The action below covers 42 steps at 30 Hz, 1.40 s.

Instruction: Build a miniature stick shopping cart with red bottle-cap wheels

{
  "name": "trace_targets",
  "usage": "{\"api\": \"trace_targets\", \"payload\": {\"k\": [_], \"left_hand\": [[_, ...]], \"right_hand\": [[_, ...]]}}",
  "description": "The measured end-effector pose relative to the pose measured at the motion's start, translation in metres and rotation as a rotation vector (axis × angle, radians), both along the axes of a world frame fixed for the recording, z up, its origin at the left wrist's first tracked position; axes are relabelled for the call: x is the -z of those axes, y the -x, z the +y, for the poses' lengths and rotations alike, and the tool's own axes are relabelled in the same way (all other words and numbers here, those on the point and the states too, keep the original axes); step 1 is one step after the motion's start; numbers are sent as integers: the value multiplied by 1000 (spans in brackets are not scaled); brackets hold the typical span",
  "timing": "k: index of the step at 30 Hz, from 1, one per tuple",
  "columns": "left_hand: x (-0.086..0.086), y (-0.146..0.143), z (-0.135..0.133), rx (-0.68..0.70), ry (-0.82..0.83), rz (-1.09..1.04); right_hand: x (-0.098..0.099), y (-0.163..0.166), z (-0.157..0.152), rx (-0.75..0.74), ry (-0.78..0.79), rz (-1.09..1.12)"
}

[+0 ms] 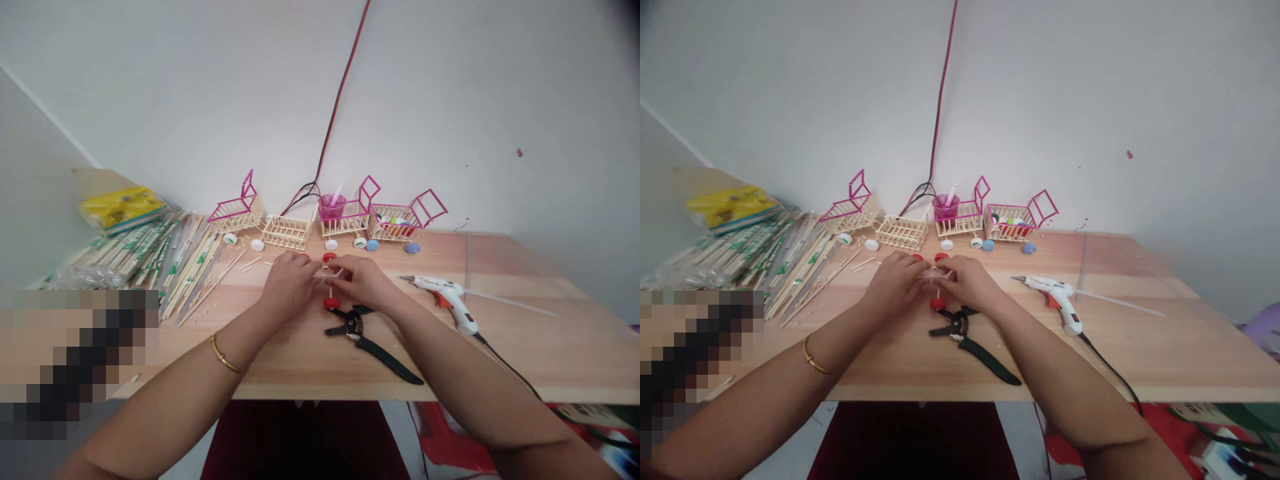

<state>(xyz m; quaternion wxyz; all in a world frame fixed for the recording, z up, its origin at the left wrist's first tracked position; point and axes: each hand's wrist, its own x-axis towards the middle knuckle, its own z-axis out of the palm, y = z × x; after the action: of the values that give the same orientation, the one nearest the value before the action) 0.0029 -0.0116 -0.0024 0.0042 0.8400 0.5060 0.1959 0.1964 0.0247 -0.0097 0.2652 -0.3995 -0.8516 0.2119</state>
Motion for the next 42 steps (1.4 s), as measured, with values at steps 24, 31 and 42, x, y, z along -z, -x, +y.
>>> {"api": "trace_targets", "payload": {"k": [24,31,42], "left_hand": [[6,-1,8,84,6,-3],[4,-1,7,72,22,-24],[6,3,7,105,-5,-21]], "right_hand": [[4,3,0,0,4,-52],[3,3,-1,-3,34,-17],[4,6,-5,94,149,89]]}}
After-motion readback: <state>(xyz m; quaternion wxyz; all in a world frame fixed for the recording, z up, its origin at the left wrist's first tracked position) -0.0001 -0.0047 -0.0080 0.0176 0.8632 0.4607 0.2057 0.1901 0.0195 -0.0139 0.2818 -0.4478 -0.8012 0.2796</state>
